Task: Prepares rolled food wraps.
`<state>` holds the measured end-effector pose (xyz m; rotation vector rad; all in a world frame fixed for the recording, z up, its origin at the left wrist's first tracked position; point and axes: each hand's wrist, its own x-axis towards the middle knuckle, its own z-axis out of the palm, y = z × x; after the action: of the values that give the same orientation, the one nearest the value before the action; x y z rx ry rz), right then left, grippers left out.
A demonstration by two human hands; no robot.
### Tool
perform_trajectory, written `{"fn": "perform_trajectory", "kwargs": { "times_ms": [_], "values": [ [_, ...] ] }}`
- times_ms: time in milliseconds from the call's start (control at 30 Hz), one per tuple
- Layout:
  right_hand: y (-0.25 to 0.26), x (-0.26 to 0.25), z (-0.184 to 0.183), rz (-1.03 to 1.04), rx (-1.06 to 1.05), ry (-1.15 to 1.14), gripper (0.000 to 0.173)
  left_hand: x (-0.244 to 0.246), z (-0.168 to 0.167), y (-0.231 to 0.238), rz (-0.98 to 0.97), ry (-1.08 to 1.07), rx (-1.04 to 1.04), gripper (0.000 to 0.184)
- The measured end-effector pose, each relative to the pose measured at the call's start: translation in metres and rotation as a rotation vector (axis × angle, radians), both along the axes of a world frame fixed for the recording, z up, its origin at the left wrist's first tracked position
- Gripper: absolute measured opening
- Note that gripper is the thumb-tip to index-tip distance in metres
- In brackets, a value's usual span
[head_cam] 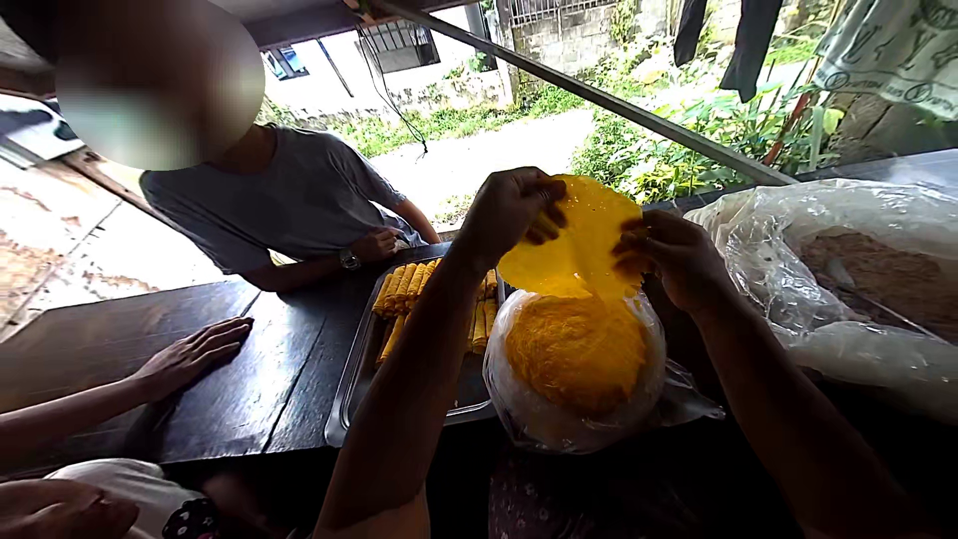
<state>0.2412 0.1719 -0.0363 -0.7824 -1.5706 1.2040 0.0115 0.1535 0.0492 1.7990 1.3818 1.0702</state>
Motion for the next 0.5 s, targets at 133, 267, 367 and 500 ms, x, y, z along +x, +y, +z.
{"fn": "perform_trajectory", "kwargs": {
  "times_ms": [133, 267, 367, 500],
  "values": [
    [-0.001, -0.007, 0.004, 0.062, -0.043, 0.067, 0.014, -0.009, 0.002, -0.007, 0.021, -0.048, -0.040, 0.020],
    [-0.005, -0.012, 0.010, 0.064, -0.049, 0.038, 0.017, -0.016, -0.001, -0.013, 0.087, 0.093, 0.066, 0.020],
    [0.000, -0.024, 0.023, 0.080, 0.040, -0.053, 0.020, -0.012, -0.001, -0.013, 0.049, 0.243, 0.144, 0.022],
    [0.020, -0.038, 0.050, 0.120, 0.271, -0.205, 0.009, -0.006, -0.001, -0.004, 0.006, 0.448, 0.190, 0.028]
  ]
}}
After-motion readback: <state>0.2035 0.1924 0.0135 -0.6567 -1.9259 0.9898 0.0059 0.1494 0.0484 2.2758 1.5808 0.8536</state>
